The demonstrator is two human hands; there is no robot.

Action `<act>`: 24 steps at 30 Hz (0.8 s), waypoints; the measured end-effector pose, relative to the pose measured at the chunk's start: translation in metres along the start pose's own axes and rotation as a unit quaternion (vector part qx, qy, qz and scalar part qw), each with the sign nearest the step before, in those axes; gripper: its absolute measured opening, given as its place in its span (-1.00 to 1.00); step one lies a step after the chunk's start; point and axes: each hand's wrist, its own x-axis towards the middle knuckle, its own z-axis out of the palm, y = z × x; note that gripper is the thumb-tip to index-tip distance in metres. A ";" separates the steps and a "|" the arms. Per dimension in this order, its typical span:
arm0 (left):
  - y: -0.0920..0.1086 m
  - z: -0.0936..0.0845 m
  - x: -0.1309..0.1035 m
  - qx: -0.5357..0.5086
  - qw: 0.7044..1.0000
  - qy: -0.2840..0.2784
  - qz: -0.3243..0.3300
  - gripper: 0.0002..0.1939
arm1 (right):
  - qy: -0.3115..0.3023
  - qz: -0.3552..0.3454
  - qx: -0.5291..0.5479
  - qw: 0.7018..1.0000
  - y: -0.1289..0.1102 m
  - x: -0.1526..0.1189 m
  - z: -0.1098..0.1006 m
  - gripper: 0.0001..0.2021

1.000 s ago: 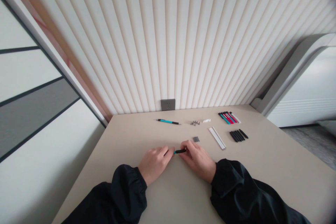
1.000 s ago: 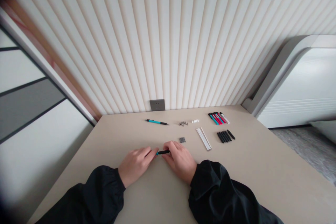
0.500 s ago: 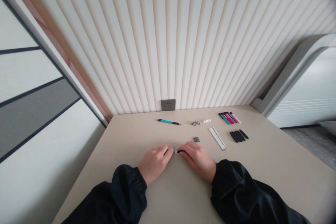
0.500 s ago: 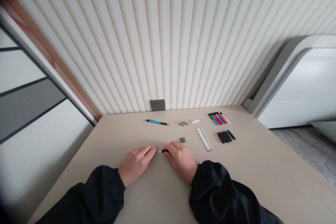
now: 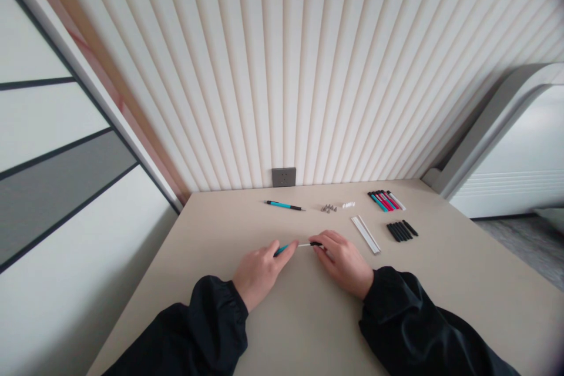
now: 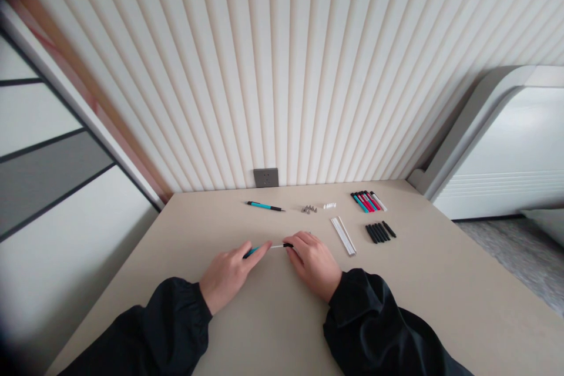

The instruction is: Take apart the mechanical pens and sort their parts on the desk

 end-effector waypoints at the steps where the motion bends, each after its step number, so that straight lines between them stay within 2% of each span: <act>1: 0.000 0.000 0.000 -0.005 1.000 0.001 -0.006 -0.34 | 0.004 0.006 0.001 1.000 0.001 0.000 -0.001 -0.78; 14: 0.001 -0.002 0.001 -0.025 0.998 -0.007 -0.065 -0.42 | 0.028 0.042 0.020 0.999 0.008 -0.005 -0.009 -0.75; 21: 0.000 -0.001 0.001 -0.034 0.998 -0.009 -0.055 -0.41 | 0.045 0.069 0.037 0.996 0.010 -0.007 -0.013 -0.71; 24: 0.000 -0.001 0.001 -0.033 0.998 -0.009 -0.048 -0.41 | 0.059 0.090 0.027 0.994 0.009 -0.007 -0.013 -0.76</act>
